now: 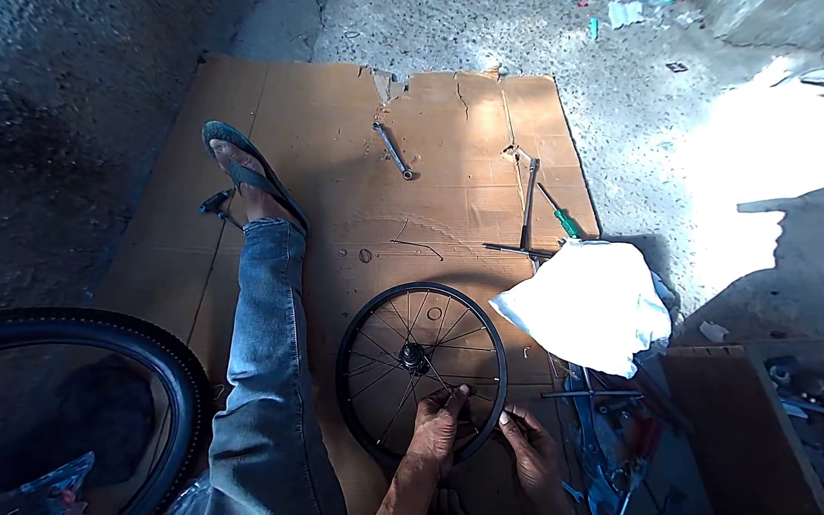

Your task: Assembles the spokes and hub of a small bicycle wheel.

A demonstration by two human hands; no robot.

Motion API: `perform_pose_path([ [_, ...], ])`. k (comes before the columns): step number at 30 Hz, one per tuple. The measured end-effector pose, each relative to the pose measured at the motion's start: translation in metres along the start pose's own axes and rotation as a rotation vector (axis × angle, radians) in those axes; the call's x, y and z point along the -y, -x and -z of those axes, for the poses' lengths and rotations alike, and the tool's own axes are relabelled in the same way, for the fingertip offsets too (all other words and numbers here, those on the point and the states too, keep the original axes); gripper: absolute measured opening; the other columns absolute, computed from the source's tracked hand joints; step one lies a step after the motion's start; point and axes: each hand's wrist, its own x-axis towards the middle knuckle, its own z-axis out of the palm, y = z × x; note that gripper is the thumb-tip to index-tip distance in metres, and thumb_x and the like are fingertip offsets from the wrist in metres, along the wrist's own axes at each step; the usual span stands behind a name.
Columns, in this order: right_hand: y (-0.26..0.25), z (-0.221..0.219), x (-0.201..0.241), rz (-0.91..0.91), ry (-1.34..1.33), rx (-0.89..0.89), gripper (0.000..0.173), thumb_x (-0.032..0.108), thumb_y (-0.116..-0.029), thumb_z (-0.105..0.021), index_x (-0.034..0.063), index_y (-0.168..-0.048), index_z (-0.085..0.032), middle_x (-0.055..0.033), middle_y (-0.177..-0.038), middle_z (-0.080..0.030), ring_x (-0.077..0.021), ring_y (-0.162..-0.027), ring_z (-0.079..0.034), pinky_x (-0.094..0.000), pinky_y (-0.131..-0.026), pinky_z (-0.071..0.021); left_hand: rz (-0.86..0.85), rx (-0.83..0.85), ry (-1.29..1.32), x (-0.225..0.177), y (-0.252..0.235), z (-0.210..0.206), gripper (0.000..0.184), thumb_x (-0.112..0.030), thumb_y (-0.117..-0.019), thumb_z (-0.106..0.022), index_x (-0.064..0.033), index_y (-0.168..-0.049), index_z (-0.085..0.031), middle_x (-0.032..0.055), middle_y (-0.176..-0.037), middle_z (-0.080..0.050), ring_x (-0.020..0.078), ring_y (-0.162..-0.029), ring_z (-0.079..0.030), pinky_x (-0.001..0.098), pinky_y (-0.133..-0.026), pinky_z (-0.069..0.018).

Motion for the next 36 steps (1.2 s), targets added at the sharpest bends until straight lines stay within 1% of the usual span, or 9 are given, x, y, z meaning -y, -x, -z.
perform_pose_path([
  [6, 0.000, -0.004, -0.001, -0.023, -0.030, -0.003, 0.017, 0.003, -0.0960, -0.060, -0.0050, -0.109, -0.066, -0.0169, -0.094, -0.071, -0.0232, -0.080, -0.071, -0.0393, -0.075, -0.0627, 0.005, -0.012, -0.015, -0.002, 0.002, -0.001, 0.023, -0.015, -0.1054, -0.058, 0.0045, -0.105, -0.070, 0.0127, -0.078, -0.066, 0.0219, -0.068, -0.066, 0.0377, -0.067, -0.0614],
  [8, -0.003, -0.003, -0.002, 0.056, 0.063, 0.010, 0.017, 0.005, -0.0960, -0.060, -0.0045, -0.109, -0.066, -0.0153, -0.095, -0.070, -0.0224, -0.081, -0.070, -0.0376, -0.075, -0.0626, 0.010, -0.006, -0.018, -0.002, 0.001, -0.001, 0.023, -0.015, -0.1056, -0.058, 0.0045, -0.105, -0.069, 0.0127, -0.078, -0.065, 0.0217, -0.068, -0.065, 0.0372, -0.067, -0.0610],
  [11, -0.004, 0.000, -0.005, 0.279, 0.326, 0.044, 0.017, 0.008, -0.0958, -0.059, -0.0012, -0.108, -0.068, -0.0104, -0.099, -0.068, -0.0177, -0.083, -0.069, -0.0303, -0.073, -0.0623, 0.017, -0.001, -0.018, -0.004, 0.001, -0.001, 0.022, -0.014, -0.1056, -0.057, 0.0048, -0.105, -0.069, 0.0128, -0.078, -0.066, 0.0215, -0.068, -0.066, 0.0368, -0.067, -0.0613],
  [13, -0.003, 0.001, -0.007, 0.330, 0.423, 0.049, 0.018, 0.009, -0.0973, -0.058, -0.0003, -0.110, -0.066, -0.0091, -0.101, -0.066, -0.0144, -0.085, -0.068, -0.0270, -0.073, -0.0609, 0.023, 0.003, -0.012, -0.005, 0.002, -0.002, 0.021, -0.013, -0.1056, -0.057, 0.0049, -0.105, -0.068, 0.0129, -0.078, -0.066, 0.0217, -0.068, -0.066, 0.0371, -0.068, -0.0614],
  [15, -0.001, -0.001, -0.007, 0.323, 0.458, 0.051, 0.020, 0.010, -0.0989, -0.056, 0.0002, -0.113, -0.065, -0.0082, -0.102, -0.066, -0.0132, -0.086, -0.067, -0.0262, -0.074, -0.0601, 0.032, 0.003, -0.006, -0.006, 0.003, -0.002, 0.021, -0.013, -0.1059, -0.056, 0.0050, -0.105, -0.068, 0.0131, -0.079, -0.066, 0.0218, -0.069, -0.066, 0.0375, -0.069, -0.0617],
  [18, -0.004, -0.003, -0.005, 0.319, 0.462, 0.040, 0.019, 0.009, -0.0984, -0.055, 0.0006, -0.111, -0.067, -0.0077, -0.101, -0.066, -0.0124, -0.087, -0.066, -0.0245, -0.075, -0.0588, 0.036, 0.005, -0.002, -0.006, 0.003, -0.002, 0.021, -0.013, -0.1058, -0.057, 0.0053, -0.106, -0.068, 0.0130, -0.079, -0.066, 0.0221, -0.069, -0.067, 0.0380, -0.070, -0.0620],
  [26, -0.004, 0.001, -0.004, 0.306, 0.415, 0.059, 0.016, 0.008, -0.0947, -0.060, 0.0004, -0.106, -0.068, -0.0100, -0.101, -0.066, -0.0145, -0.083, -0.068, -0.0263, -0.070, -0.0616, 0.023, 0.008, -0.017, -0.007, 0.002, -0.003, 0.020, -0.012, -0.1059, -0.056, 0.0055, -0.105, -0.067, 0.0141, -0.082, -0.067, 0.0223, -0.070, -0.068, 0.0371, -0.070, -0.0624],
  [32, -0.006, 0.002, 0.000, 0.296, 0.366, 0.079, 0.014, 0.005, -0.0926, -0.063, -0.0001, -0.103, -0.070, -0.0105, -0.100, -0.067, -0.0169, -0.082, -0.069, -0.0284, -0.071, -0.0621, 0.021, 0.035, -0.015, -0.006, 0.003, 0.000, 0.021, -0.012, -0.1058, -0.056, 0.0060, -0.106, -0.067, 0.0141, -0.081, -0.067, 0.0228, -0.071, -0.068, 0.0382, -0.072, -0.0626],
  [36, -0.008, 0.005, 0.000, 0.290, 0.342, 0.074, 0.013, 0.005, -0.0918, -0.064, 0.0003, -0.101, -0.072, -0.0098, -0.097, -0.069, -0.0167, -0.081, -0.069, -0.0271, -0.071, -0.0615, 0.025, 0.049, 0.000, -0.005, 0.002, 0.001, 0.020, -0.012, -0.1051, -0.057, 0.0058, -0.104, -0.067, 0.0135, -0.081, -0.067, 0.0222, -0.071, -0.068, 0.0378, -0.071, -0.0623],
])
